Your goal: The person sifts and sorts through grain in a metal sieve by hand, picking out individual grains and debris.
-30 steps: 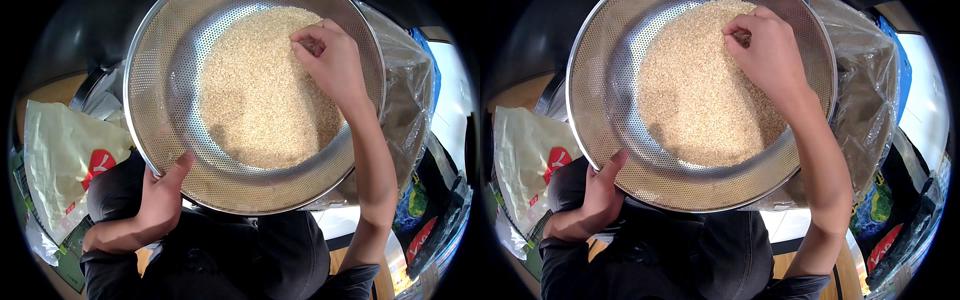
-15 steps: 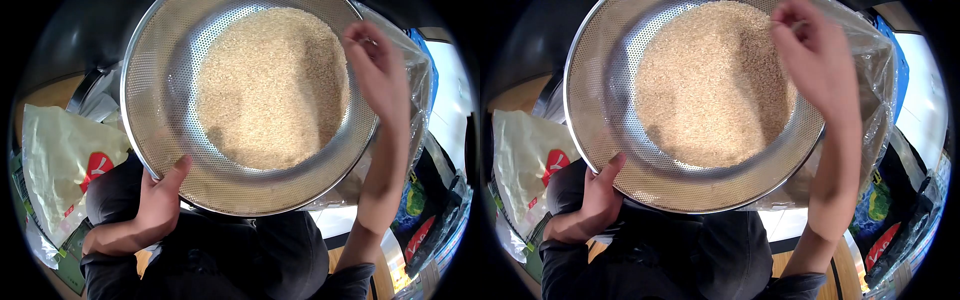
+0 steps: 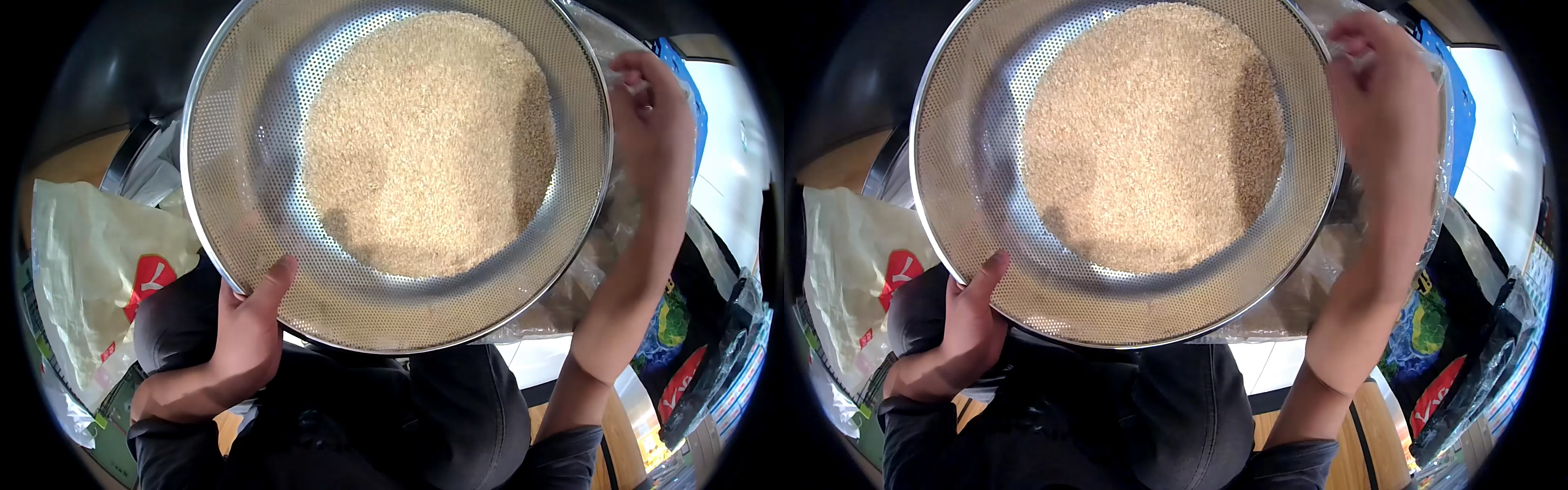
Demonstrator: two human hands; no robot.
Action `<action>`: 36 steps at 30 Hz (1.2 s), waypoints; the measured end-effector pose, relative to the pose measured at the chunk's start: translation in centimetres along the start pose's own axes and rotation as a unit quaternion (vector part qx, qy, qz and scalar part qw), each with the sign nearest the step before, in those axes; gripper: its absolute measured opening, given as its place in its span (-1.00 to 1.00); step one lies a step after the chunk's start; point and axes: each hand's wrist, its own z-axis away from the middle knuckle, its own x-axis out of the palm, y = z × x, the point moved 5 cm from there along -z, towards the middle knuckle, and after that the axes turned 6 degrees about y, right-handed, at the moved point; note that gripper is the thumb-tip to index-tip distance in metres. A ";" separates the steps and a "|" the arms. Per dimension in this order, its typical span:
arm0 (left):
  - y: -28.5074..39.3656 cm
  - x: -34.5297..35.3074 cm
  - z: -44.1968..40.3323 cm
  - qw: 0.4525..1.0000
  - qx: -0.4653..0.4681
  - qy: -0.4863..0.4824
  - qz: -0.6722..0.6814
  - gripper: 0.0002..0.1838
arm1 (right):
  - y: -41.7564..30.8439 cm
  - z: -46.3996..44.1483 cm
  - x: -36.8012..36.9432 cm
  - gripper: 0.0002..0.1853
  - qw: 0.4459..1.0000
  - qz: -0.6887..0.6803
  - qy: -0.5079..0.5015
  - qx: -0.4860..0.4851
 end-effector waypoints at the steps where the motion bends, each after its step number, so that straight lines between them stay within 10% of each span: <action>1: 0.0 0.0 0.0 1.000 -0.003 0.005 0.001 -0.67 | -1.2 0.2 1.0 -0.77 0.998 -0.051 0.000 -0.022; 18: 0.0 -0.1 0.2 1.000 0.013 -0.002 -0.016 -0.69 | -2.2 2.1 10.1 -0.74 0.895 -0.404 -0.180 0.061; 26: -0.1 -0.1 0.1 1.000 0.015 -0.006 -0.009 -0.62 | -4.7 5.2 9.2 -0.80 0.758 -0.346 -0.553 0.008; 30: 0.0 -0.2 0.1 1.000 0.015 -0.007 -0.012 -0.61 | -4.8 5.0 8.6 -0.80 0.785 -0.331 -0.523 -0.037; 36: 0.0 -0.2 0.1 1.000 0.005 0.006 -0.014 -0.63 | -3.5 2.7 9.7 -0.80 0.957 -0.236 -0.161 0.046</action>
